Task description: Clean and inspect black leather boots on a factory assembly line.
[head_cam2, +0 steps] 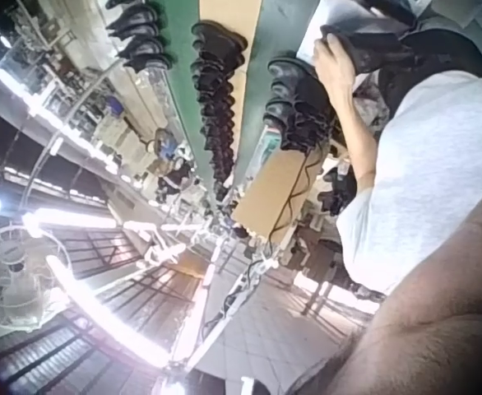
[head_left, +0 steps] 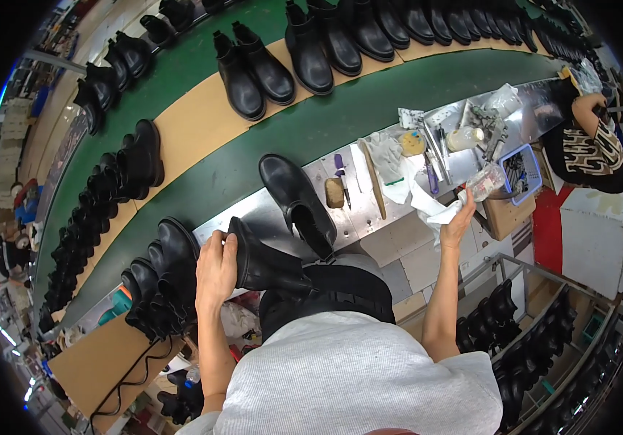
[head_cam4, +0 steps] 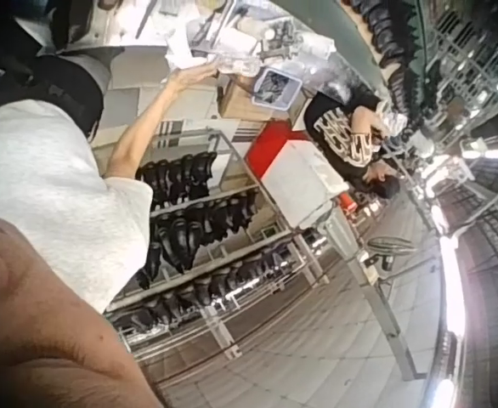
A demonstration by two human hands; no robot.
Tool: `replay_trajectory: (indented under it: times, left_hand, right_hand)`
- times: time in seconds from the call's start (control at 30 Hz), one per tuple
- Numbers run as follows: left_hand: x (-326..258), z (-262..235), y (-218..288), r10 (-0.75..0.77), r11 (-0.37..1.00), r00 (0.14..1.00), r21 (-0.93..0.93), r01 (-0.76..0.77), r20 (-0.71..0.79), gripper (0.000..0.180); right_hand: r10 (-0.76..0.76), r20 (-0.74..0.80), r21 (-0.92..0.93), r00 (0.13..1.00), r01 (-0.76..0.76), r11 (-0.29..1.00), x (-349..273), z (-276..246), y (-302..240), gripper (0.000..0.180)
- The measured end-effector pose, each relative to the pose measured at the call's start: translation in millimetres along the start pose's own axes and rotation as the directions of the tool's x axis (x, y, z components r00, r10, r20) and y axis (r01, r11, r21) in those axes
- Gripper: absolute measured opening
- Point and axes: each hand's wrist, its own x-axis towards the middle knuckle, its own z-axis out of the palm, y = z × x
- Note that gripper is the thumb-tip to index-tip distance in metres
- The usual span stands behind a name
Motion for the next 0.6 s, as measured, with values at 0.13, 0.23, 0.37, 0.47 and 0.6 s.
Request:
replay_trajectory:
  times: [0.13,0.23,0.37,0.47,0.6]
  left_hand:
    - [-2,-3,1,-0.016,1.0,1.0,0.013,0.016,0.006,0.042]
    - [3,-3,1,0.023,0.999,0.999,0.041,-0.024,0.023,0.042]
    - [4,0,-1,0.053,0.999,0.999,0.001,-0.053,0.004,0.042]
    - [-6,-3,-13,-0.005,1.0,0.999,-0.004,0.005,-0.046,0.043]
    - [-5,0,-19,0.042,0.999,0.998,-0.013,-0.043,-0.046,0.045]
  right_hand:
    - [0.13,0.04,0.241,0.991,-0.136,0.961,25,26,28,0.039]
    - [0.364,0.412,0.289,0.836,-0.498,0.817,100,20,137,0.024]
    - [0.69,0.487,0.063,0.535,-0.81,0.584,161,-9,196,0.05]
    - [0.264,0.714,0.137,0.648,-0.499,0.856,149,-43,0,0.052]
    - [-0.1,0.984,0.179,0.15,-0.762,0.622,63,-57,-211,0.026]
